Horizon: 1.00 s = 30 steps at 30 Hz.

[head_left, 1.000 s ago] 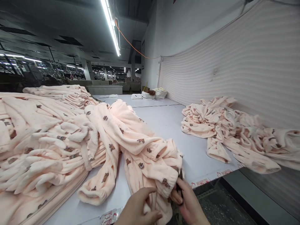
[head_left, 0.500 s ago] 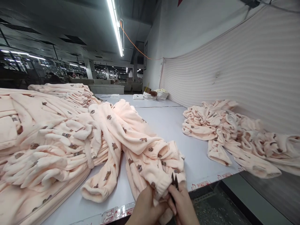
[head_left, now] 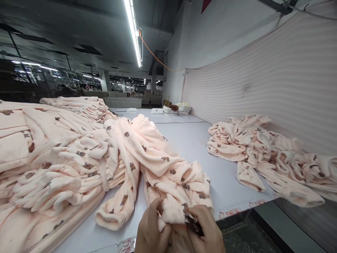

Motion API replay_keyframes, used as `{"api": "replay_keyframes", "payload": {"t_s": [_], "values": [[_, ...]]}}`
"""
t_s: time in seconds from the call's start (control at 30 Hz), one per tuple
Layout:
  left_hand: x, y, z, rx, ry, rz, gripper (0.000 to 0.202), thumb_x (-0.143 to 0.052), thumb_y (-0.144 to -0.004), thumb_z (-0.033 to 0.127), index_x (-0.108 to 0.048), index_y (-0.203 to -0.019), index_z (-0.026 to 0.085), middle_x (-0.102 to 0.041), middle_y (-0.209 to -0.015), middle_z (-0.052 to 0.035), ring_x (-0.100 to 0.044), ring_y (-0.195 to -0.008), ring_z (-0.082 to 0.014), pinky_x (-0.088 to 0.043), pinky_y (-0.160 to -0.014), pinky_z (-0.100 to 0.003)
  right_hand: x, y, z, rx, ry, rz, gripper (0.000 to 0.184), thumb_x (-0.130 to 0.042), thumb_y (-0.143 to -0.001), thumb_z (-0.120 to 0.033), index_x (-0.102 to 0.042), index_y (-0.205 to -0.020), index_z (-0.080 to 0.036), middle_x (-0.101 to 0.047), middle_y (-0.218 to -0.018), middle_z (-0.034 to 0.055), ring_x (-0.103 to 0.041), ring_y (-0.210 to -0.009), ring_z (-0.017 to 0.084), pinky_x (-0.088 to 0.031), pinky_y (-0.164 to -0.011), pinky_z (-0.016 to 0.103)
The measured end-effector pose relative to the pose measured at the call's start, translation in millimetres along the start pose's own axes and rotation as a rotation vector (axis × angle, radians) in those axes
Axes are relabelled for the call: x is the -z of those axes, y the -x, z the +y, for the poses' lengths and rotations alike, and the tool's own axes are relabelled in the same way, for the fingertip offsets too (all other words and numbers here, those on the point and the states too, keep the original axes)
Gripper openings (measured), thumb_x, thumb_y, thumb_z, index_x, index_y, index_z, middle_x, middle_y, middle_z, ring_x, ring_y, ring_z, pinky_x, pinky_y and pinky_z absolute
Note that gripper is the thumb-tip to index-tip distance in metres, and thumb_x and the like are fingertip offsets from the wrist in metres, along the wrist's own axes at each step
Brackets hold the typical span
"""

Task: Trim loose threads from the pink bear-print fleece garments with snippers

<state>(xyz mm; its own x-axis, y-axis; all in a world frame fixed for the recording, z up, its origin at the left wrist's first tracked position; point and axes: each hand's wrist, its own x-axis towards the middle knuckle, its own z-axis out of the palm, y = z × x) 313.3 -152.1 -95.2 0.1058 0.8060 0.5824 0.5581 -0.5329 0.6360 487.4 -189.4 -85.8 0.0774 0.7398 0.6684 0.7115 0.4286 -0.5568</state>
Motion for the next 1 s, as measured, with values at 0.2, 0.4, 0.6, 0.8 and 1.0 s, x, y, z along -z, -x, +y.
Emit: {"api": "replay_keyframes", "payload": {"t_s": [0.2,0.4,0.6,0.8,1.0], "values": [[17.6,-9,1,-0.109,0.221,-0.24,0.032,-0.048,-0.083,0.014,-0.057,-0.114,0.021,-0.061,-0.113,-0.0089,-0.058,-0.104,-0.0222,-0.044,-0.089,-0.03,8,-8,-1,-0.173,0.036,0.117,0.004,-0.05,-0.081,-0.021,-0.049,-0.082,-0.024,-0.053,-0.077,-0.0015,-0.055,-0.065,0.015,-0.044,-0.061,0.022],[21.0,-25,22,0.589,1.037,-0.546,0.02,-0.058,-0.08,0.03,-0.07,-0.088,0.016,-0.067,-0.087,-0.006,-0.061,-0.087,-0.0236,-0.044,-0.079,-0.031,2,-25,2,-0.199,0.24,-0.021,0.016,-0.05,-0.085,-0.031,-0.045,-0.072,-0.024,-0.052,-0.069,-0.0018,-0.054,-0.061,0.018,-0.041,-0.056,0.026],[19.7,-26,18,0.851,1.34,-0.514,0.027,-0.062,-0.077,0.024,-0.071,-0.1,0.011,-0.073,-0.083,-0.0096,-0.065,-0.082,-0.0236,-0.045,-0.071,-0.028,10,-18,-7,-0.166,-0.055,-0.302,0.022,-0.052,-0.087,-0.031,-0.059,-0.108,-0.028,-0.06,-0.095,0.0017,-0.062,-0.086,0.017,-0.048,-0.071,0.024],[17.7,-25,13,0.842,1.468,-0.528,0.028,-0.055,-0.084,0.019,-0.069,-0.107,0.011,-0.073,-0.097,-0.0106,-0.064,-0.094,-0.0246,-0.046,-0.08,-0.029,5,-18,-19,-0.11,0.015,-0.216,0.022,-0.052,-0.087,-0.024,-0.065,-0.104,-0.028,-0.064,-0.095,0.0019,-0.065,-0.085,0.017,-0.048,-0.068,0.021],[21.2,-25,10,0.923,1.603,-0.522,0.032,-0.049,-0.088,0.021,-0.068,-0.109,0.007,-0.074,-0.1,-0.0133,-0.064,-0.102,-0.0271,-0.044,-0.093,-0.034,2,-15,-17,-0.082,0.045,-0.233,0.029,-0.053,-0.086,-0.024,-0.061,-0.113,-0.027,-0.062,-0.094,0.002,-0.065,-0.079,0.016,-0.05,-0.069,0.023]]}}
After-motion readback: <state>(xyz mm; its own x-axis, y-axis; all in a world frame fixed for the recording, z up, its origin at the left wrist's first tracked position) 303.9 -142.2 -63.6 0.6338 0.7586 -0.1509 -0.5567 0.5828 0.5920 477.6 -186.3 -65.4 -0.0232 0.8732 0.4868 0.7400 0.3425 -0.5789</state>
